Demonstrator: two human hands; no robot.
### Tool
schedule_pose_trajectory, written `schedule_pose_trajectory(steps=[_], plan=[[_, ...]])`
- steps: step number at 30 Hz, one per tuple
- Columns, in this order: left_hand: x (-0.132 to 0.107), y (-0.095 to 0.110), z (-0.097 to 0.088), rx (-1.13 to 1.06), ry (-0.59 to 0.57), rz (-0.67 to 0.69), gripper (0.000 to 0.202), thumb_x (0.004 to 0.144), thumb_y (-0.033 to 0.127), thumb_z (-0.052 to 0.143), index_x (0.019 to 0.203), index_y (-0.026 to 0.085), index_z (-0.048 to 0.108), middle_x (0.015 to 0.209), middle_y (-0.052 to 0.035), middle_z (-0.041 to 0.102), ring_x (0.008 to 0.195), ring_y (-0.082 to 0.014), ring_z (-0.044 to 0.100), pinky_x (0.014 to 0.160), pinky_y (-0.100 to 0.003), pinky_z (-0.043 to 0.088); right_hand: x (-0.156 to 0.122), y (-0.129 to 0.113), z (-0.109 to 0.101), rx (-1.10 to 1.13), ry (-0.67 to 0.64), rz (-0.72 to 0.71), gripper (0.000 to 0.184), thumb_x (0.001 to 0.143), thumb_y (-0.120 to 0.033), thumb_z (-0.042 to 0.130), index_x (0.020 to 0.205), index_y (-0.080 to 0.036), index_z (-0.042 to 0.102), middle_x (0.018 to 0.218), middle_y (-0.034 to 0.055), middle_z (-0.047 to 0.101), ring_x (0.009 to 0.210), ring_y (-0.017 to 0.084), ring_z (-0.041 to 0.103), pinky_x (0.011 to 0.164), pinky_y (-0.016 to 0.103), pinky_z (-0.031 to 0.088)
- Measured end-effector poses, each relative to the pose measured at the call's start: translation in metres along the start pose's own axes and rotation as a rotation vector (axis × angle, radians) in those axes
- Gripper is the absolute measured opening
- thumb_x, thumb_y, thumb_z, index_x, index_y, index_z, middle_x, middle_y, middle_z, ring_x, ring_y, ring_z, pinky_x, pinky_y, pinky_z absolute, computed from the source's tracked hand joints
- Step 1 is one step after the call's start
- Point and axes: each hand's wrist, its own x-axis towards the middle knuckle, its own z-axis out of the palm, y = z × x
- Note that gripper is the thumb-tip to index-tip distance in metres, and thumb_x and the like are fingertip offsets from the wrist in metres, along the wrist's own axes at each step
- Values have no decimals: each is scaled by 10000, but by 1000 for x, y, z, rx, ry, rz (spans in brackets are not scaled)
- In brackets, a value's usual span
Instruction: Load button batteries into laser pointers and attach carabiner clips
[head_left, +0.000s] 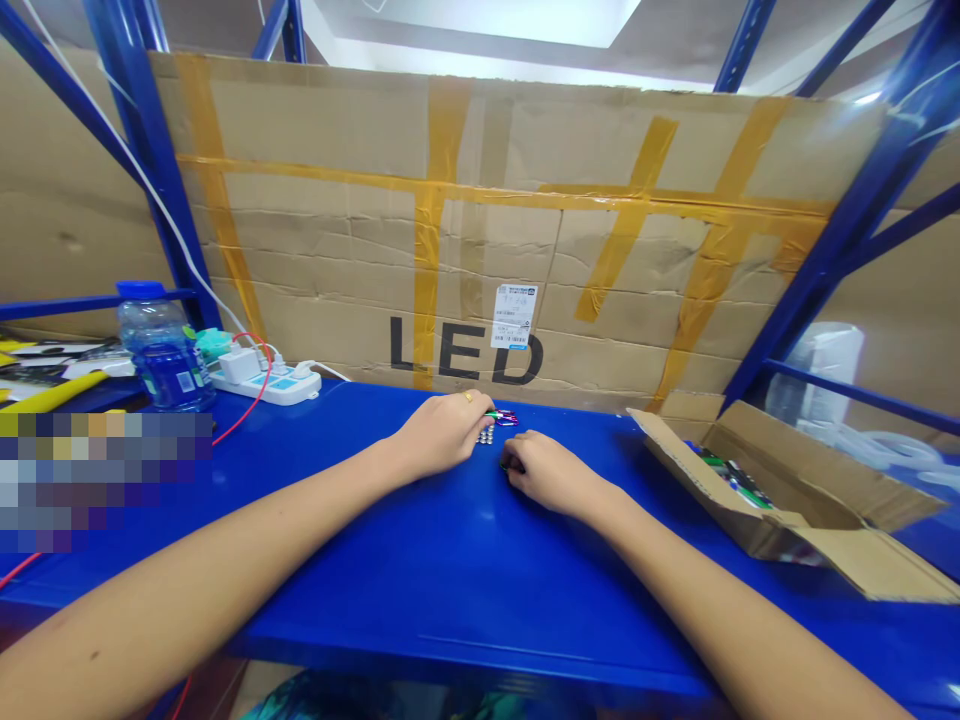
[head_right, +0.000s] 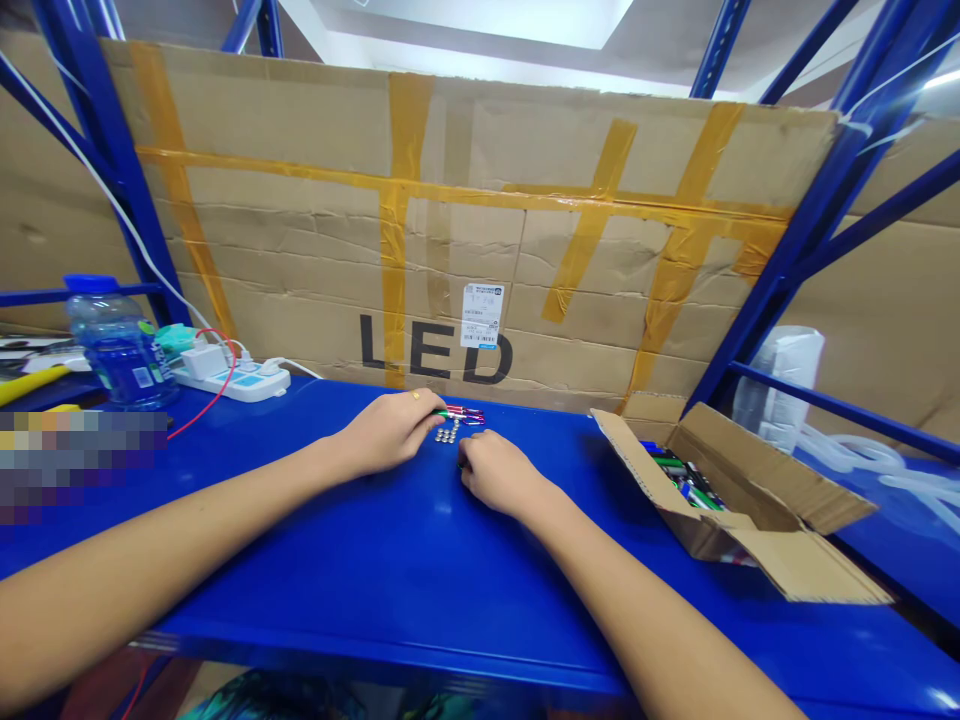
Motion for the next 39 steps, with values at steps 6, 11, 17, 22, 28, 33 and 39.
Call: schedule_pose_trajectory(steps=[6, 11, 17, 22, 28, 33, 39], plan=[[-1, -3, 4, 43, -61, 9, 227, 971, 243, 380, 1050, 148, 570, 1004, -100, 661, 930, -231, 639, 792, -351, 499, -1, 0, 1, 56, -17, -41, 196, 752, -75, 512, 836, -156, 669, 876, 101, 700, 819, 208, 607, 695, 275, 403], [-1, -4, 5, 89, -85, 8, 218, 971, 242, 371, 994, 155, 569, 962, -93, 658, 896, -221, 639, 768, -330, 486, 0, 0, 1, 92, -17, -47, 206, 733, -62, 504, 826, -160, 660, 867, 93, 702, 804, 203, 604, 680, 270, 398], [-1, -5, 7, 81, -101, 8, 190, 960, 235, 398, 984, 153, 568, 981, -95, 652, 899, -228, 635, 760, -337, 484, 0, -2, 1, 99, -13, 2, 162, 750, -94, 523, 817, -167, 651, 855, 85, 678, 780, 196, 588, 654, 271, 385], [-1, -4, 9, 71, -116, 17, 182, 953, 224, 413, 1002, 149, 571, 999, -101, 646, 927, -236, 630, 783, -347, 484, -1, -4, 2, 140, 4, 24, 167, 765, -102, 526, 846, -170, 656, 933, 92, 610, 795, 184, 554, 702, 275, 406], [-2, -3, 8, 72, -118, 18, 188, 947, 215, 412, 1020, 151, 572, 1000, -102, 644, 925, -233, 628, 786, -347, 492, -2, -5, 2, 174, -48, 48, 129, 804, -106, 505, 836, -163, 617, 956, 101, 567, 840, 191, 541, 746, 289, 431], [-2, -3, 8, 94, -134, 29, 196, 955, 228, 398, 1024, 154, 566, 1004, -96, 649, 921, -230, 630, 777, -342, 493, -3, -5, 4, 94, -46, -19, 120, 854, -132, 458, 814, -168, 566, 940, 122, 564, 888, 229, 524, 789, 336, 435], [-2, -6, 11, 95, -144, 43, 163, 947, 233, 418, 986, 165, 561, 972, -87, 647, 894, -218, 630, 761, -328, 490, -5, -6, 3, 157, -26, -69, 125, 825, -81, 449, 854, -184, 513, 920, 92, 582, 801, 198, 531, 698, 307, 406]])
